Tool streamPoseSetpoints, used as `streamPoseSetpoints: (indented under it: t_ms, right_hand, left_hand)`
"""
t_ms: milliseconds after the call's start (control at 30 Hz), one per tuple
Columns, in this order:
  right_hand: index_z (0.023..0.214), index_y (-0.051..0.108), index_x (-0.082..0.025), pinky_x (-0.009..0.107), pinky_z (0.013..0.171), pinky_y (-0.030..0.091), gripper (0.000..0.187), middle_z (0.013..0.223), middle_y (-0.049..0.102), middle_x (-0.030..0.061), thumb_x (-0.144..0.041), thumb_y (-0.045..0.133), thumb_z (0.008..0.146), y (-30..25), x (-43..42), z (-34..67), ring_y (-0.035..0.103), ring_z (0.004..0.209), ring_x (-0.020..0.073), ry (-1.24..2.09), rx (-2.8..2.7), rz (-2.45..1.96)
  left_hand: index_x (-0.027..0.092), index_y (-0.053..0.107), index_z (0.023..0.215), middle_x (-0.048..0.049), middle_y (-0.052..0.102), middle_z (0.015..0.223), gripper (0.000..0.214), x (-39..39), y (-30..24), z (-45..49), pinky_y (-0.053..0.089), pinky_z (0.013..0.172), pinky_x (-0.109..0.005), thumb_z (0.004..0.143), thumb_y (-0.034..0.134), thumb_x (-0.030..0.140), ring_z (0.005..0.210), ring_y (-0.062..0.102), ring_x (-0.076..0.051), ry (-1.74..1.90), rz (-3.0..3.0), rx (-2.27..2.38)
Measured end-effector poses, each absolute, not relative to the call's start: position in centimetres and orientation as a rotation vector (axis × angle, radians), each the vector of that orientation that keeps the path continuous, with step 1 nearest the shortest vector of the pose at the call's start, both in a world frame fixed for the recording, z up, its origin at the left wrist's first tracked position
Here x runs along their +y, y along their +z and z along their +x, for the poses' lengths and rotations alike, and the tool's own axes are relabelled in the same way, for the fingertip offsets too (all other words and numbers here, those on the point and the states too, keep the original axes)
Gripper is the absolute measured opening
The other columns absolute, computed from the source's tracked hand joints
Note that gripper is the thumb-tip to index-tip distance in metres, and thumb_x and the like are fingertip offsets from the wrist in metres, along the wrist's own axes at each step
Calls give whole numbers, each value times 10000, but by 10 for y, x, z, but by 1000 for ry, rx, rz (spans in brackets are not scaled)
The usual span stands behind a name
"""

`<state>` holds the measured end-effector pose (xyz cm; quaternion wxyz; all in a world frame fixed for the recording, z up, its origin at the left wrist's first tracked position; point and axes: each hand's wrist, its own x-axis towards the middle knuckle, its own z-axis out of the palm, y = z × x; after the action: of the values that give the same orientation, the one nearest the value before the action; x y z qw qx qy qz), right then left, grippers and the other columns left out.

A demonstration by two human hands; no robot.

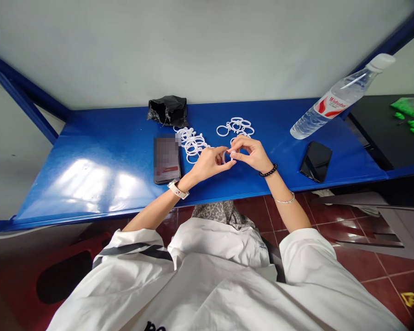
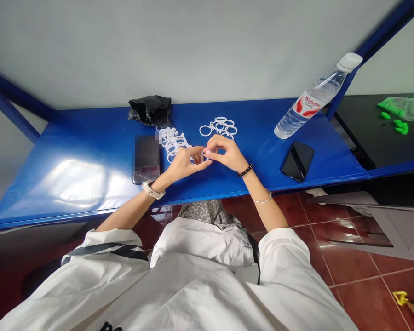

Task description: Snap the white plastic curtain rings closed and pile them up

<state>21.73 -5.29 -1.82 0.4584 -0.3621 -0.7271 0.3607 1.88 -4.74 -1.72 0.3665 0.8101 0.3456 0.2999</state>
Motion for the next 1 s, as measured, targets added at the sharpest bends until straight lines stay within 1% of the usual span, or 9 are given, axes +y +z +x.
streamPoseSetpoints:
  t_ms: [200,467,567,667,767,867,933,1000]
  right_hand:
    - [779,725,-229,335,681,506,370,851,658,47,-595,747,831,-17,-54,218,605,786,190,823,-1832,-913]
    - [740,722,-239,354,686,516,357,842,662,45,-582,749,833,-16,-54,217,605,777,195,821,-1828,-898]
    - [746,721,-241,359,690,525,382,844,667,47,-614,740,824,-16,-55,216,608,775,199,827,-1828,-930]
    - [792,724,-236,342,677,531,385,859,683,49,-619,726,832,-16,-55,214,622,759,192,837,-1814,-984]
    - [892,733,-230,329,703,538,335,926,720,61,-558,663,901,-16,-54,215,662,831,207,747,-1788,-1089]
    - [959,726,-216,336,730,533,250,995,744,77,-411,569,968,-19,-51,220,680,898,228,509,-1751,-1294]
    - [922,718,-203,355,742,529,207,974,744,87,-310,545,961,-23,-47,226,673,866,236,343,-1775,-1447]
    - [876,709,-198,383,775,527,172,938,737,93,-249,556,936,-28,-44,230,662,861,251,238,-1856,-1563]
  left_hand:
    - [143,686,934,23,616,608,276,-48,-18,20,425,560,-225,854,698,407,536,546,-106,789,2104,892]
    - [151,687,920,27,620,587,256,-49,-18,20,427,562,-228,850,699,397,520,551,-108,787,2106,900]
    - [155,690,949,25,630,595,276,-49,-19,20,430,560,-227,847,699,411,525,556,-111,772,2095,920]
    - [148,697,1009,26,624,593,319,-47,-21,19,420,552,-225,856,696,429,518,552,-112,759,2105,982]
    - [134,702,1113,-5,659,657,369,-42,-20,16,422,578,-241,880,685,420,574,595,-138,766,2198,1124]
    - [109,690,1179,-82,718,799,421,-36,-17,10,445,625,-275,920,644,437,694,661,-198,725,2344,1355]
    - [101,696,1151,-117,728,832,436,-33,-14,6,444,626,-291,932,623,470,736,680,-236,621,2430,1508]
    - [106,711,1078,-128,723,807,432,-30,-13,3,430,609,-298,931,613,499,740,687,-259,503,2506,1600]
